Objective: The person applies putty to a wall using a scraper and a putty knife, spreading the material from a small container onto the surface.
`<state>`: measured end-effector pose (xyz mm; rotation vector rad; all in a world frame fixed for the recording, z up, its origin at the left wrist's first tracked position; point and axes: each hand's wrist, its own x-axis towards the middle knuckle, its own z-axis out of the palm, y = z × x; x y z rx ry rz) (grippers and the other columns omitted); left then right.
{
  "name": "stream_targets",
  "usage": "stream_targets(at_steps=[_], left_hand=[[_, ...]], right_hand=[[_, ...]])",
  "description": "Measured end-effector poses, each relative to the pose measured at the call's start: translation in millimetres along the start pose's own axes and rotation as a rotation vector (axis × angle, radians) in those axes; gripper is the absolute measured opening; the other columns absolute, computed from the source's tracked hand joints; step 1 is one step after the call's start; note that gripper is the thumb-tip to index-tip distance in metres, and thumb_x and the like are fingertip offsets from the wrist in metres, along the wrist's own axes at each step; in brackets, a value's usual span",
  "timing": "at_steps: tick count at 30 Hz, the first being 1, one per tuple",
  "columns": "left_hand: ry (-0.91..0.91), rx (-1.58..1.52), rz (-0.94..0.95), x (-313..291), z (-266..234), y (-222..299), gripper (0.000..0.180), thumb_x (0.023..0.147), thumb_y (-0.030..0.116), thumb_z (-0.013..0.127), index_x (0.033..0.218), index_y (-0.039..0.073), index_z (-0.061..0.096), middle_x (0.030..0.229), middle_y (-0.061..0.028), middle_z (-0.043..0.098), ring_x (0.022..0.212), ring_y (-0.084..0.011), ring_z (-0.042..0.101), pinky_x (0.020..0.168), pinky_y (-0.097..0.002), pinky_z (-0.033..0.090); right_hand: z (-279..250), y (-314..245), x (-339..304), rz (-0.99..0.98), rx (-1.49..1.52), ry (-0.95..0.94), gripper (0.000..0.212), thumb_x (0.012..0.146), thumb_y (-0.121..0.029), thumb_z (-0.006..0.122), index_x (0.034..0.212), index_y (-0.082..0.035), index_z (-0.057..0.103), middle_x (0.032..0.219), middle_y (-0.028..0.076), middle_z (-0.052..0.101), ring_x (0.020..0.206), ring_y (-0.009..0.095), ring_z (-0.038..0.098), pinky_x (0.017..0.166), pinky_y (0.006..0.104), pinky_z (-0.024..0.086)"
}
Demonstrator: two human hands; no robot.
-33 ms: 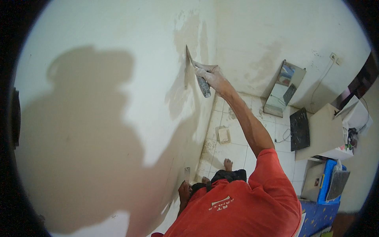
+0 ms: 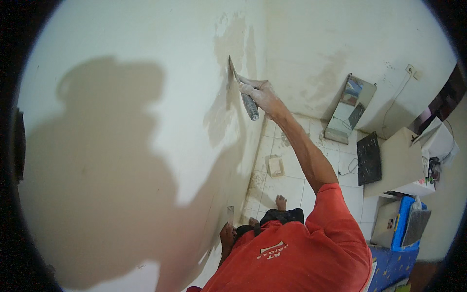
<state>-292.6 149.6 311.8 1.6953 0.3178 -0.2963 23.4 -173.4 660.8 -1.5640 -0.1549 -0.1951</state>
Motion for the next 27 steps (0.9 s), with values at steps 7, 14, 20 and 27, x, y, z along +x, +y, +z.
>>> stream_targets(at_steps=[7, 14, 20, 27], left_hand=[[-0.020, -0.018, -0.047, -2, 4, 4, 0.033, 0.103, 0.027, 0.046, 0.083, 0.004, 0.059, 0.062, 0.0005, 0.051, 0.054, -0.0076, 0.045, 0.050, -0.0257, 0.038], [-0.037, -0.008, 0.030, -4, 0, -3, 0.029, 0.100, 0.023, 0.046, 0.083, 0.004, 0.060, 0.063, -0.0001, 0.052, 0.054, -0.0078, 0.047, 0.049, -0.0261, 0.038], [-0.008, -0.057, 0.024, -11, 6, 8, 0.026, 0.098, 0.019, 0.047, 0.082, 0.003, 0.059, 0.064, -0.0011, 0.055, 0.054, -0.0085, 0.048, 0.050, -0.0258, 0.038], [-0.020, -0.081, 0.091, -16, 6, 2, 0.024, 0.097, 0.018, 0.048, 0.082, 0.003, 0.059, 0.068, -0.0021, 0.057, 0.057, -0.0092, 0.049, 0.054, -0.0259, 0.041]], right_hand=[[10, -18, -17, 0.056, 0.015, 0.031, 0.039, 0.095, -0.029, 0.063, 0.118, 0.002, 0.068, 0.062, -0.002, 0.054, 0.049, 0.006, 0.045, 0.044, 0.0238, 0.037], [26, -33, -26, 0.041, 0.030, 0.045, 0.046, 0.095, -0.029, 0.064, 0.129, 0.002, 0.061, 0.063, -0.005, 0.050, 0.052, 0.004, 0.043, 0.044, 0.0235, 0.036], [33, -48, -37, 0.026, 0.019, 0.056, 0.053, 0.095, -0.028, 0.064, 0.138, 0.002, 0.052, 0.063, -0.005, 0.050, 0.051, 0.004, 0.043, 0.044, 0.0237, 0.037], [42, -61, -59, 0.035, -0.065, 0.043, 0.054, 0.095, -0.031, 0.064, 0.138, 0.000, 0.052, 0.064, -0.004, 0.050, 0.053, 0.005, 0.044, 0.046, 0.0241, 0.040]])
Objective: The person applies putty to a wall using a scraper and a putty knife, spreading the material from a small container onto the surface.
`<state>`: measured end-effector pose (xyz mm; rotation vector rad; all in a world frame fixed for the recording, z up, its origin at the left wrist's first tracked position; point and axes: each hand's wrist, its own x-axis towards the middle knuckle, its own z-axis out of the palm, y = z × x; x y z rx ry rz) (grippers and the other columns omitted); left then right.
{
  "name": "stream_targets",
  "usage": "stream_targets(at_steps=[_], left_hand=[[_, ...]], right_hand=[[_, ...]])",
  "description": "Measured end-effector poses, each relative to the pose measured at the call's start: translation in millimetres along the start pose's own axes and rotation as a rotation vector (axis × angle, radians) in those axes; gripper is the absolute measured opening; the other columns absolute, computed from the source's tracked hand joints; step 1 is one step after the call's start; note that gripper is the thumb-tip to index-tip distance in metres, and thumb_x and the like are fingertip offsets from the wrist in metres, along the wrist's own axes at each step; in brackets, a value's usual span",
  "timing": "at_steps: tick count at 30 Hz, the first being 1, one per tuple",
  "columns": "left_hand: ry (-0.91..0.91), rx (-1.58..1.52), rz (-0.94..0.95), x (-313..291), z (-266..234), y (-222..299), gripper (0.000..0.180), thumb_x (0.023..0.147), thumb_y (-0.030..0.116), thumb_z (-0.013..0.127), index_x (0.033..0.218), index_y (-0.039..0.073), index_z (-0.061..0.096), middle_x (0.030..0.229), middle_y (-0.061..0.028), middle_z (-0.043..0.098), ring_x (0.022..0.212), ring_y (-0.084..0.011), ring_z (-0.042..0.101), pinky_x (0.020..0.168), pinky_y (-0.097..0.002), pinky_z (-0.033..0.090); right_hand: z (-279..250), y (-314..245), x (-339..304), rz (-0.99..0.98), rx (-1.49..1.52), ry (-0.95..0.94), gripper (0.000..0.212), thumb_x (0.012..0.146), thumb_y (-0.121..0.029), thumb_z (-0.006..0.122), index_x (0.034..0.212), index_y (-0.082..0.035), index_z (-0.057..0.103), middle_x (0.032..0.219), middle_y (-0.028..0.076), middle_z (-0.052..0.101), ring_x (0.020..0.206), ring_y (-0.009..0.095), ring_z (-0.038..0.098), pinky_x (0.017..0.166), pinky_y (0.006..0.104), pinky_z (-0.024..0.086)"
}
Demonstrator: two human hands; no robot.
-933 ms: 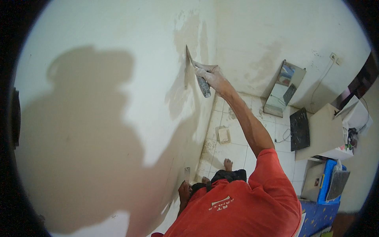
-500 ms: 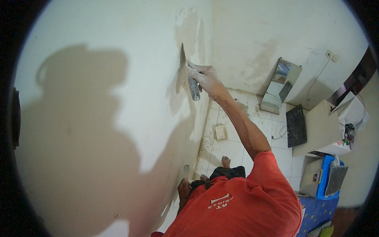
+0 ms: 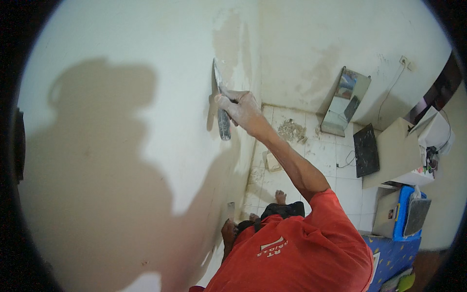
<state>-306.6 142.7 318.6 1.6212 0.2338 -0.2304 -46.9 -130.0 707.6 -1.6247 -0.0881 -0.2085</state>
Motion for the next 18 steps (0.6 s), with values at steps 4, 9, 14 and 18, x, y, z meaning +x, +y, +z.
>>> stream_targets(at_steps=[4, 9, 14, 18], left_hand=[[-0.013, 0.052, -0.100, 3, -4, -2, 0.024, 0.097, 0.016, 0.047, 0.081, 0.003, 0.059, 0.070, -0.0020, 0.058, 0.059, -0.0086, 0.050, 0.054, -0.0256, 0.040], [0.046, 0.040, -0.107, 2, -4, -4, 0.025, 0.097, 0.016, 0.046, 0.082, 0.002, 0.060, 0.068, -0.0021, 0.058, 0.057, -0.0091, 0.050, 0.053, -0.0263, 0.041], [0.074, 0.072, -0.072, 1, -1, -8, 0.025, 0.096, 0.016, 0.046, 0.081, 0.002, 0.059, 0.066, -0.0024, 0.057, 0.057, -0.0096, 0.050, 0.053, -0.0268, 0.041], [0.044, 0.061, -0.126, 6, 5, -10, 0.026, 0.098, 0.017, 0.046, 0.082, 0.002, 0.060, 0.068, -0.0031, 0.057, 0.058, -0.0103, 0.051, 0.054, -0.0268, 0.041]], right_hand=[[8, 2, -36, 0.014, -0.087, -0.032, 0.054, 0.095, -0.032, 0.063, 0.139, -0.002, 0.052, 0.068, -0.003, 0.052, 0.058, 0.004, 0.047, 0.050, 0.0237, 0.042], [-17, 19, -65, -0.044, 0.053, -0.027, 0.054, 0.093, -0.026, 0.065, 0.142, -0.005, 0.051, 0.081, 0.001, 0.058, 0.066, 0.006, 0.055, 0.056, 0.0236, 0.048], [-74, 45, -50, 0.185, 0.077, -0.038, 0.048, 0.093, -0.015, 0.063, 0.139, -0.005, 0.052, 0.104, 0.006, 0.061, 0.080, 0.013, 0.062, 0.070, 0.0280, 0.054], [-92, 65, -15, -0.313, -0.250, 0.049, 0.042, 0.090, -0.014, 0.066, 0.130, -0.005, 0.056, 0.102, 0.006, 0.060, 0.084, 0.017, 0.063, 0.076, 0.0315, 0.052]])
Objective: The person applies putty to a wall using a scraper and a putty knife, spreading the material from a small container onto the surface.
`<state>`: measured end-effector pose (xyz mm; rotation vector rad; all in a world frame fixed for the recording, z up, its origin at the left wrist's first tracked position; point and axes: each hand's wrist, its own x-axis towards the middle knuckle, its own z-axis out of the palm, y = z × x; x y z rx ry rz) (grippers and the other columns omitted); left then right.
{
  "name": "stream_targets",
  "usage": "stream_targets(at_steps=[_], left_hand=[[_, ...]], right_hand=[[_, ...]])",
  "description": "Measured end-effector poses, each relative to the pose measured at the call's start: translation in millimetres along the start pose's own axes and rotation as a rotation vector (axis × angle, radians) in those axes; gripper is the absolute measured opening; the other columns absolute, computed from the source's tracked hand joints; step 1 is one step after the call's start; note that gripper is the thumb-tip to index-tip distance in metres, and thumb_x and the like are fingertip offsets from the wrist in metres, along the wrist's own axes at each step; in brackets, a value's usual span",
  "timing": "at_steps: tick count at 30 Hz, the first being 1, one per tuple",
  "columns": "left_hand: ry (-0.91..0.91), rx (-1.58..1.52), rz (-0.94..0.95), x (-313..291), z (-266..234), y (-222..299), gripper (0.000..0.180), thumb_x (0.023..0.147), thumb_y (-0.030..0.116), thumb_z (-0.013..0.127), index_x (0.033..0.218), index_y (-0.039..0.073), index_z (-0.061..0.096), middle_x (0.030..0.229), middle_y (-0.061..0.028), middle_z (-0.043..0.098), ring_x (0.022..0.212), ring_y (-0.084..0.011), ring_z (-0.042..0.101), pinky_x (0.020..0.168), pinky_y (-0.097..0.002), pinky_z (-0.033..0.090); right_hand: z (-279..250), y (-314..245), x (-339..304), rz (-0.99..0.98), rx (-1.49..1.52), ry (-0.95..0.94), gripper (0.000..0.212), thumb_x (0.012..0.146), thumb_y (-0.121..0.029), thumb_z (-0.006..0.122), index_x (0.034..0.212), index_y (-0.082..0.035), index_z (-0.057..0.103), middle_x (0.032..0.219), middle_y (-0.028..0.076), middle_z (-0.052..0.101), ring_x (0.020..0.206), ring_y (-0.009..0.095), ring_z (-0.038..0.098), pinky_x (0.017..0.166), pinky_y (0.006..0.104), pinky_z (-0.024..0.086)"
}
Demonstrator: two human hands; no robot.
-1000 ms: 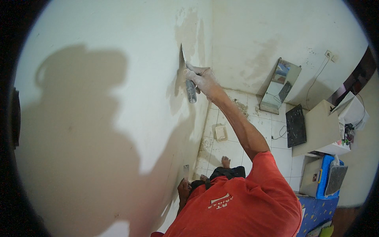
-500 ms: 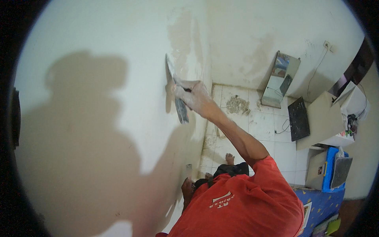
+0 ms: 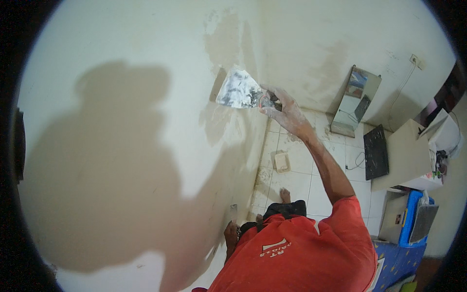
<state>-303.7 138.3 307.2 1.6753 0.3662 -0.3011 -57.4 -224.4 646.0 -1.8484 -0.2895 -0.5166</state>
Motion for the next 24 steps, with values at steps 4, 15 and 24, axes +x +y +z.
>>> stream_targets(at_steps=[4, 15, 24], left_hand=[[0.051, 0.015, -0.056, 2, 15, 7, 0.029, 0.099, 0.019, 0.045, 0.084, 0.000, 0.061, 0.069, -0.0038, 0.058, 0.060, -0.0107, 0.052, 0.056, -0.0270, 0.043], [0.209, 0.022, 0.026, 11, 88, 24, 0.032, 0.101, 0.023, 0.045, 0.085, 0.000, 0.062, 0.067, -0.0043, 0.057, 0.060, -0.0130, 0.052, 0.059, -0.0308, 0.044], [0.323, -0.029, -0.095, 9, 138, 35, 0.033, 0.100, 0.024, 0.046, 0.082, 0.002, 0.062, 0.064, -0.0026, 0.056, 0.058, -0.0111, 0.050, 0.055, -0.0285, 0.040]], right_hand=[[-13, -22, 33, -0.312, -0.415, -0.140, 0.039, 0.086, -0.017, 0.070, 0.123, -0.008, 0.060, 0.098, 0.006, 0.062, 0.090, 0.026, 0.062, 0.080, 0.0378, 0.050], [-22, 33, 132, -0.599, -0.388, -0.357, 0.030, 0.086, -0.019, 0.068, 0.116, -0.013, 0.064, 0.096, 0.004, 0.065, 0.085, 0.026, 0.061, 0.076, 0.0374, 0.049], [-8, 64, 163, -0.520, -0.218, -0.397, 0.026, 0.085, -0.019, 0.074, 0.107, -0.008, 0.066, 0.092, 0.003, 0.066, 0.080, 0.019, 0.060, 0.070, 0.0323, 0.050]])
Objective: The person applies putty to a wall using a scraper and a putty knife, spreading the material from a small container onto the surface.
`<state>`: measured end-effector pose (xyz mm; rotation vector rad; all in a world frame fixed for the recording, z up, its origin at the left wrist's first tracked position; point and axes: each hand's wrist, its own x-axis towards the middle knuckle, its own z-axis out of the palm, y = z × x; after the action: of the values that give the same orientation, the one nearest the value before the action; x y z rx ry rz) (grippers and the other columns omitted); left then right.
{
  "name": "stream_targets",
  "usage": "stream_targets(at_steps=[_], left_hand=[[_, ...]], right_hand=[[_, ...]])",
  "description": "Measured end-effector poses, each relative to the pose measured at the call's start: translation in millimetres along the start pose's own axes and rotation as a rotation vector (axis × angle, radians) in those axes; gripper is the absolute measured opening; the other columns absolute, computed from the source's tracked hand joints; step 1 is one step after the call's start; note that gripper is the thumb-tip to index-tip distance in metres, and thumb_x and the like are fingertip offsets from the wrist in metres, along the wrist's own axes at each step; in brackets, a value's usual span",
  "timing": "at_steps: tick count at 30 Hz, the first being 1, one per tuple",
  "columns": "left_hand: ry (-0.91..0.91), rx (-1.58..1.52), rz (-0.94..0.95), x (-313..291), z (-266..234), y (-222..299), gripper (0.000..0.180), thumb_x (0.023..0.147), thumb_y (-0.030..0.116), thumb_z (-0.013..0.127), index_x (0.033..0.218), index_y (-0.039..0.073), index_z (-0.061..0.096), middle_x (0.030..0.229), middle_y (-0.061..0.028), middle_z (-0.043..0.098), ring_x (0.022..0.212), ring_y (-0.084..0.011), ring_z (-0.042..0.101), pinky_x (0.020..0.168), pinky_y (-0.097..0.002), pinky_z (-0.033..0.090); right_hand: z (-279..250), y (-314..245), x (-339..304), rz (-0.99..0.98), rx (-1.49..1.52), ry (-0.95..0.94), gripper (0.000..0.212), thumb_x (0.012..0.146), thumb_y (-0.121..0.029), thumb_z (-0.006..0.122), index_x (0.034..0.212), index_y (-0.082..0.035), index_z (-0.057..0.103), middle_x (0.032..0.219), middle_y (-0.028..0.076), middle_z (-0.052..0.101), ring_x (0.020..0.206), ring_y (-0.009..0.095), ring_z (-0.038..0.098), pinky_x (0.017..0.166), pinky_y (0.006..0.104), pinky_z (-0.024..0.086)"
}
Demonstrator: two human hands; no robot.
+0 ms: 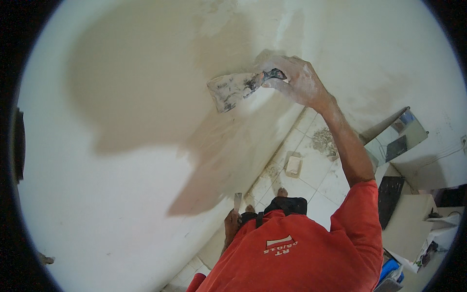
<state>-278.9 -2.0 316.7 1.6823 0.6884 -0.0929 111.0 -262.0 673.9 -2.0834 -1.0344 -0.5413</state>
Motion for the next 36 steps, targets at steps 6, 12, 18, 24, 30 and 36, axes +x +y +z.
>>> stream_targets(at_steps=[6, 12, 18, 24, 30, 36], left_hand=[[0.032, 0.017, -0.001, 4, 8, 4, 0.030, 0.099, 0.023, 0.047, 0.081, 0.003, 0.062, 0.064, -0.0027, 0.056, 0.059, -0.0109, 0.050, 0.054, -0.0280, 0.040], [0.023, 0.004, 0.009, 8, 9, 0, 0.031, 0.098, 0.023, 0.047, 0.081, 0.003, 0.062, 0.064, -0.0034, 0.055, 0.059, -0.0116, 0.051, 0.055, -0.0286, 0.042], [0.050, -0.017, -0.003, 13, 5, -2, 0.033, 0.099, 0.025, 0.046, 0.083, 0.002, 0.063, 0.064, -0.0040, 0.056, 0.060, -0.0115, 0.051, 0.055, -0.0283, 0.042], [0.018, -0.026, -0.029, 1, 11, 37, 0.034, 0.101, 0.024, 0.044, 0.108, 0.000, 0.068, 0.073, -0.0043, 0.059, 0.063, -0.0113, 0.052, 0.060, -0.0285, 0.045], [-0.002, 0.013, 0.065, 11, 12, 22, 0.037, 0.102, 0.025, 0.043, 0.117, 0.000, 0.066, 0.077, -0.0029, 0.061, 0.066, -0.0100, 0.053, 0.062, -0.0271, 0.046], [0.016, -0.053, -0.004, 10, 18, 22, 0.034, 0.100, 0.021, 0.044, 0.113, 0.000, 0.067, 0.076, -0.0031, 0.061, 0.064, -0.0104, 0.052, 0.062, -0.0283, 0.046]], right_hand=[[5, 16, 10, 0.211, 0.052, -0.068, 0.021, 0.081, -0.013, 0.076, 0.097, -0.007, 0.064, 0.084, 0.000, 0.064, 0.076, 0.013, 0.057, 0.071, 0.0294, 0.050], [2, 29, 12, 0.236, 0.092, -0.108, 0.018, 0.080, -0.010, 0.075, 0.095, -0.008, 0.065, 0.083, 0.000, 0.063, 0.074, 0.012, 0.055, 0.072, 0.0284, 0.050], [-4, 45, 2, 0.316, 0.009, -0.074, 0.020, 0.079, -0.017, 0.074, 0.095, -0.008, 0.064, 0.081, 0.006, 0.063, 0.071, 0.020, 0.056, 0.069, 0.0340, 0.046], [-24, -6, 3, 0.109, 0.168, -0.003, 0.017, 0.079, -0.011, 0.073, 0.093, -0.007, 0.064, 0.078, 0.007, 0.061, 0.070, 0.018, 0.055, 0.067, 0.0320, 0.044], [-15, -27, 33, -0.060, 0.072, 0.043, 0.023, 0.076, -0.015, 0.078, 0.095, -0.009, 0.066, 0.080, 0.006, 0.065, 0.072, 0.023, 0.061, 0.067, 0.0352, 0.048], [-20, -7, 35, 0.105, 0.160, 0.021, 0.020, 0.079, -0.015, 0.077, 0.095, -0.009, 0.067, 0.083, 0.004, 0.067, 0.074, 0.018, 0.062, 0.071, 0.0335, 0.051]])
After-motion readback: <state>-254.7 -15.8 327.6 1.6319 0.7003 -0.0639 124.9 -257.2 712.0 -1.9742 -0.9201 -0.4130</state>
